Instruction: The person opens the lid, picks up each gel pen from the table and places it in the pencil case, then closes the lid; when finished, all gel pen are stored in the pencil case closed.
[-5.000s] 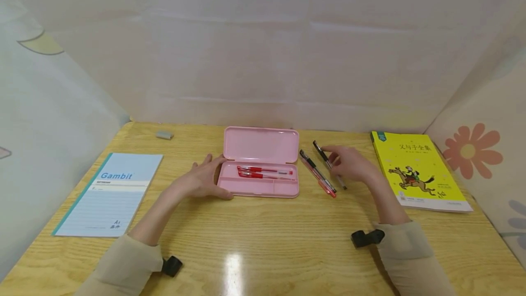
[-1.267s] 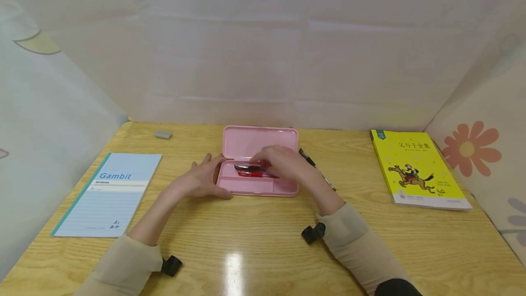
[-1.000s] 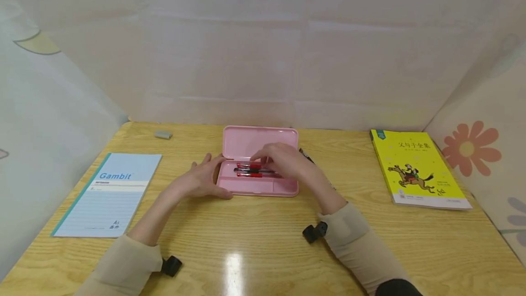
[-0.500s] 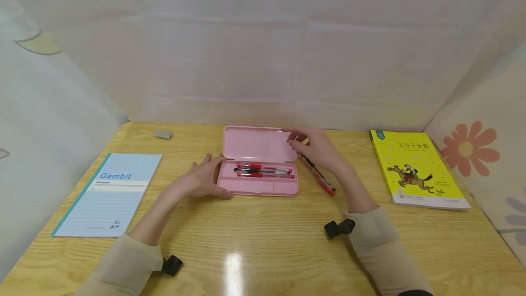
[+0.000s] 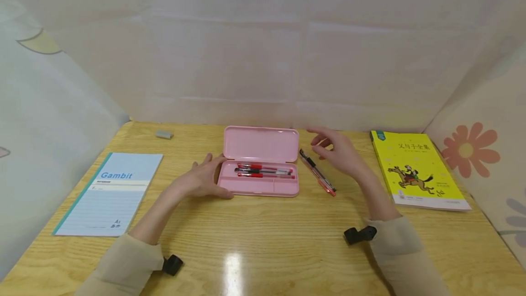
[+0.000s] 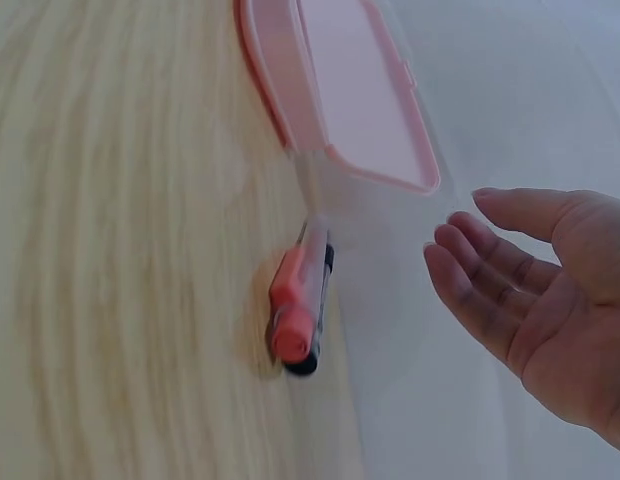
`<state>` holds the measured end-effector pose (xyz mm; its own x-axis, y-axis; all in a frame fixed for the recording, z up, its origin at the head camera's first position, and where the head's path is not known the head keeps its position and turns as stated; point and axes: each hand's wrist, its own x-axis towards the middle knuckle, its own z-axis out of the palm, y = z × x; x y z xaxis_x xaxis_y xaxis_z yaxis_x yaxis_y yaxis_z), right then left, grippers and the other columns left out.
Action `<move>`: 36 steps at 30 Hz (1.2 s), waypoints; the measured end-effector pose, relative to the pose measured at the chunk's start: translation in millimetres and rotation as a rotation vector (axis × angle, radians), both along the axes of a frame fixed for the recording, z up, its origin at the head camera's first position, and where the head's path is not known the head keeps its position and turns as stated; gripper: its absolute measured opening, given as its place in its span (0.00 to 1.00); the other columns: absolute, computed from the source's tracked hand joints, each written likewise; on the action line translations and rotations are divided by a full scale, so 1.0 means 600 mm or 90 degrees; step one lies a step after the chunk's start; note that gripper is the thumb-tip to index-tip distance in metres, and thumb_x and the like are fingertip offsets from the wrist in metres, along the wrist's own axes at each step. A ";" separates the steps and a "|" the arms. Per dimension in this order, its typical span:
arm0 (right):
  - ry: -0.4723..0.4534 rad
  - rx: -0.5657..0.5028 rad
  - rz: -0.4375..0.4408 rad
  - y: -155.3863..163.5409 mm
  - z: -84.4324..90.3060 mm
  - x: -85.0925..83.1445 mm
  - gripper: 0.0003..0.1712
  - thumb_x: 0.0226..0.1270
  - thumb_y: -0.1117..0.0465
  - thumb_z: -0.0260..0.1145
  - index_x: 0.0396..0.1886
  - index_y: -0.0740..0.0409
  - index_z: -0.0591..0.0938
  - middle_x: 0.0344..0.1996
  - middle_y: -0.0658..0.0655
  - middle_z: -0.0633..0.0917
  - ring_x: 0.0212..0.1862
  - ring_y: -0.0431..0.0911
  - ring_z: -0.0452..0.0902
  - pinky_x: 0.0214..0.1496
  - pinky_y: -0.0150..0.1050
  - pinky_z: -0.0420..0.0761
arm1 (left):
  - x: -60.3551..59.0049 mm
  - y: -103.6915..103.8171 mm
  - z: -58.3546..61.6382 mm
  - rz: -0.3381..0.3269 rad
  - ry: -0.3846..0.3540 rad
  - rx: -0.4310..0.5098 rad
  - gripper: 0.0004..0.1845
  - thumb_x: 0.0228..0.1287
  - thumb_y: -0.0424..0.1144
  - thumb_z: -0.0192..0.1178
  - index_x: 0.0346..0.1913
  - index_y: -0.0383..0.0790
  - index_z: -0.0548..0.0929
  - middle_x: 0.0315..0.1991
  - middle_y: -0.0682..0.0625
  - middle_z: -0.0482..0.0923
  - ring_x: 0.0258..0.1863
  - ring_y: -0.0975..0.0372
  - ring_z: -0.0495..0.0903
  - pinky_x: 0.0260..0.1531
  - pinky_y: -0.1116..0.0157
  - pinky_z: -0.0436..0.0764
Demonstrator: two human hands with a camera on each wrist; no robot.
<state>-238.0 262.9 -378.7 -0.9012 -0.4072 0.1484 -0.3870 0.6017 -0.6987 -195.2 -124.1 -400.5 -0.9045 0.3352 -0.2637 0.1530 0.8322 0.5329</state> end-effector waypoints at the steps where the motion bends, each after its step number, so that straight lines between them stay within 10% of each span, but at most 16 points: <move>1: -0.003 0.003 0.001 0.004 -0.001 0.001 0.30 0.75 0.65 0.64 0.75 0.53 0.72 0.49 0.67 0.84 0.48 0.64 0.85 0.43 0.44 0.91 | 0.000 0.000 0.000 0.000 0.001 -0.001 0.58 0.51 0.55 0.79 0.80 0.42 0.58 0.84 0.39 0.51 0.84 0.38 0.40 0.79 0.31 0.39; 18: -0.102 0.037 0.053 0.030 -0.017 0.006 0.37 0.74 0.63 0.66 0.79 0.54 0.64 0.57 0.67 0.81 0.54 0.58 0.83 0.46 0.43 0.90 | -0.001 0.001 -0.001 -0.007 0.015 -0.001 0.58 0.50 0.54 0.79 0.80 0.41 0.58 0.83 0.39 0.52 0.83 0.36 0.41 0.78 0.30 0.40; 36: -0.084 0.134 0.107 0.024 -0.027 0.007 0.42 0.66 0.66 0.73 0.77 0.63 0.66 0.56 0.66 0.84 0.51 0.51 0.84 0.54 0.48 0.85 | -0.001 0.001 -0.003 -0.006 0.014 -0.003 0.58 0.51 0.55 0.79 0.80 0.41 0.59 0.83 0.39 0.53 0.83 0.36 0.41 0.78 0.29 0.41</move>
<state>-233.7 277.1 -394.6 -0.8248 -0.5613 -0.0685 -0.4073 0.6737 -0.6166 -195.9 -123.7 -402.3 -0.9071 0.3422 -0.2451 0.1724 0.8332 0.5253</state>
